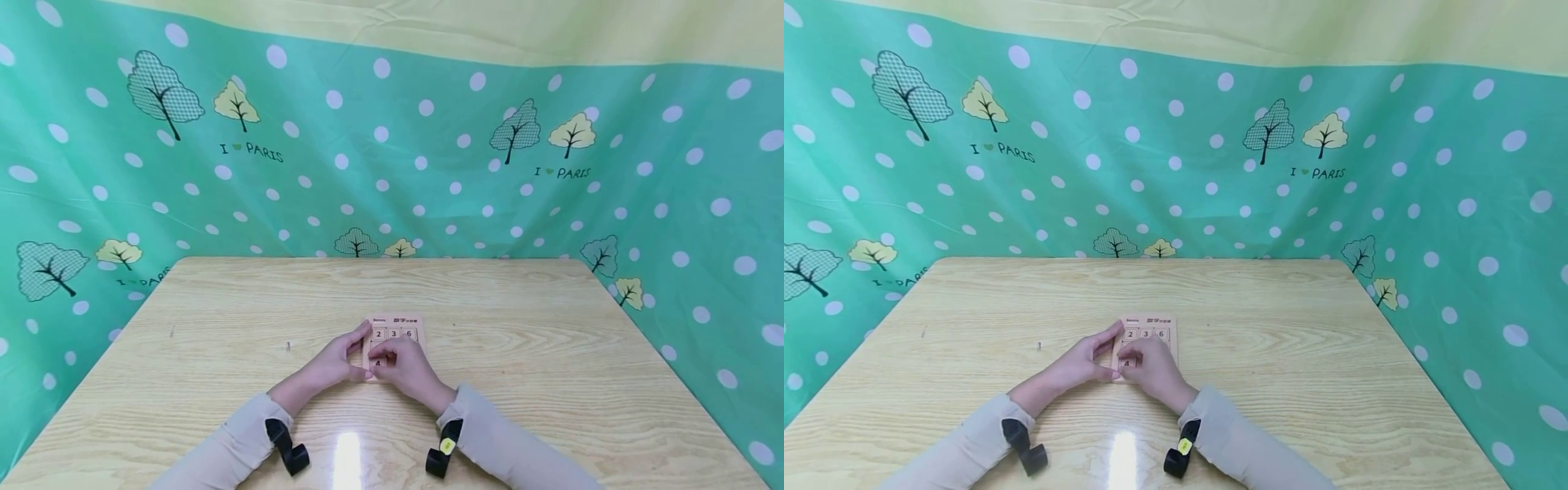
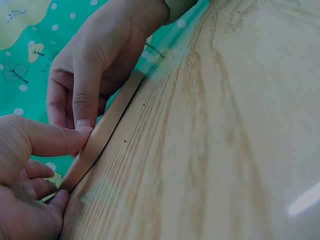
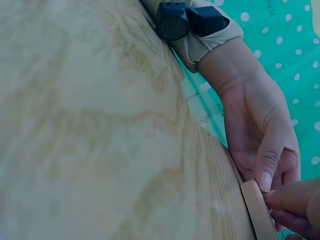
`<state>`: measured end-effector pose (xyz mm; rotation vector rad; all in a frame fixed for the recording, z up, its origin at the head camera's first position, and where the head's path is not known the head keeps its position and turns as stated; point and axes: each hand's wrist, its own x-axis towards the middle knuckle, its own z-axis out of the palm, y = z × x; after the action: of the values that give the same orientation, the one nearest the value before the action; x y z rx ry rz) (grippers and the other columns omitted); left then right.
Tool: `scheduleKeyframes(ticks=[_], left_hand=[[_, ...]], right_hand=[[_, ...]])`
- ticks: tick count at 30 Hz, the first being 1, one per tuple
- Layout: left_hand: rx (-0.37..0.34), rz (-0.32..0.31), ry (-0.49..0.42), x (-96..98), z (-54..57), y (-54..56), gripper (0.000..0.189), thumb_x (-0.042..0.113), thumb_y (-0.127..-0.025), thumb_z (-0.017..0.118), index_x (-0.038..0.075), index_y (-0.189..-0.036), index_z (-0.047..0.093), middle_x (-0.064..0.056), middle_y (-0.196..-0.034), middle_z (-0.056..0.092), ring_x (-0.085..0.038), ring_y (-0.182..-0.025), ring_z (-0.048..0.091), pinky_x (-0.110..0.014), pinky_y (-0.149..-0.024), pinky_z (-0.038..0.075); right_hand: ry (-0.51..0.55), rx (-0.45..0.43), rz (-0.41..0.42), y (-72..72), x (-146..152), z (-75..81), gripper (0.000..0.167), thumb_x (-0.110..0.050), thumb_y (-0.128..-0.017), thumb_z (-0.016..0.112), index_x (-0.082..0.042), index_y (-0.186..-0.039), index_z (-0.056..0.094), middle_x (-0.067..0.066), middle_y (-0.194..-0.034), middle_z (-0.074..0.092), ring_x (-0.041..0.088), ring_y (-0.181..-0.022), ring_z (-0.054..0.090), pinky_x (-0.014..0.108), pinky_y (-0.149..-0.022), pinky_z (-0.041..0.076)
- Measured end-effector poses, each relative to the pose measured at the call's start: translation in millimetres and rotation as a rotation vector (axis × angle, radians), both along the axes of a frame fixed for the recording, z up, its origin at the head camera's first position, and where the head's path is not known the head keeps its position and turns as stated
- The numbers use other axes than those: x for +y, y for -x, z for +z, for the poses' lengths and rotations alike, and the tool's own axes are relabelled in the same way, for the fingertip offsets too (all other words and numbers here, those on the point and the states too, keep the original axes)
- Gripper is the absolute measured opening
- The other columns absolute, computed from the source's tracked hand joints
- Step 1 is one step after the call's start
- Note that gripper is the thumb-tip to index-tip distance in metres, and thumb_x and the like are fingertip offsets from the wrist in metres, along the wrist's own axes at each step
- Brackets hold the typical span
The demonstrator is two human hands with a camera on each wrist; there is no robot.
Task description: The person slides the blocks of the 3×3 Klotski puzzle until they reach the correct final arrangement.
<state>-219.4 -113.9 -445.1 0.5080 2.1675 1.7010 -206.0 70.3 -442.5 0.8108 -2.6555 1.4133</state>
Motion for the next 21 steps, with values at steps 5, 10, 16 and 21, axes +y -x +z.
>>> scheduleKeyframes(ticks=[5,10,16,21], left_hand=[[-0.01,0.006,0.005,0.1,0.3,-1.3,0.095,-0.005,-0.07,0.075,-0.003,-0.147,0.019,-0.018,-0.155,0.012,-0.037,-0.139,0.022,-0.041,-0.113,0.021],[-0.013,0.008,0.006,0.2,0.0,-1.1,0.094,-0.005,-0.071,0.074,-0.002,-0.147,0.02,-0.017,-0.156,0.012,-0.037,-0.139,0.022,-0.041,-0.114,0.021],[-0.009,0.007,0.01,0.4,0.2,-0.7,0.094,-0.005,-0.07,0.074,-0.003,-0.147,0.02,-0.017,-0.155,0.013,-0.037,-0.139,0.022,-0.042,-0.114,0.02],[-0.004,0.007,0.016,0.3,0.8,-1.0,0.094,-0.004,-0.071,0.075,-0.003,-0.147,0.019,-0.017,-0.155,0.013,-0.036,-0.139,0.022,-0.041,-0.113,0.02]], right_hand=[[0.02,0.003,0.003,-1.5,-2.6,0.9,0.022,0.003,-0.073,0.071,-0.001,-0.094,0.072,0.005,-0.09,0.07,0.017,-0.077,0.055,0.021,-0.066,0.044],[0.016,-0.011,0.0,-1.7,-3.3,2.6,0.021,0.003,-0.074,0.071,-0.001,-0.095,0.071,0.006,-0.087,0.068,0.016,-0.072,0.052,0.018,-0.061,0.042],[0.006,-0.026,0.002,-0.7,-3.2,3.6,0.021,0.001,-0.074,0.071,-0.002,-0.095,0.071,0.005,-0.087,0.067,0.013,-0.068,0.051,0.016,-0.057,0.041],[-0.005,-0.02,0.006,-0.1,-2.0,4.0,0.02,0.0,-0.075,0.072,-0.002,-0.095,0.072,0.004,-0.083,0.067,0.011,-0.067,0.05,0.016,-0.057,0.04]])
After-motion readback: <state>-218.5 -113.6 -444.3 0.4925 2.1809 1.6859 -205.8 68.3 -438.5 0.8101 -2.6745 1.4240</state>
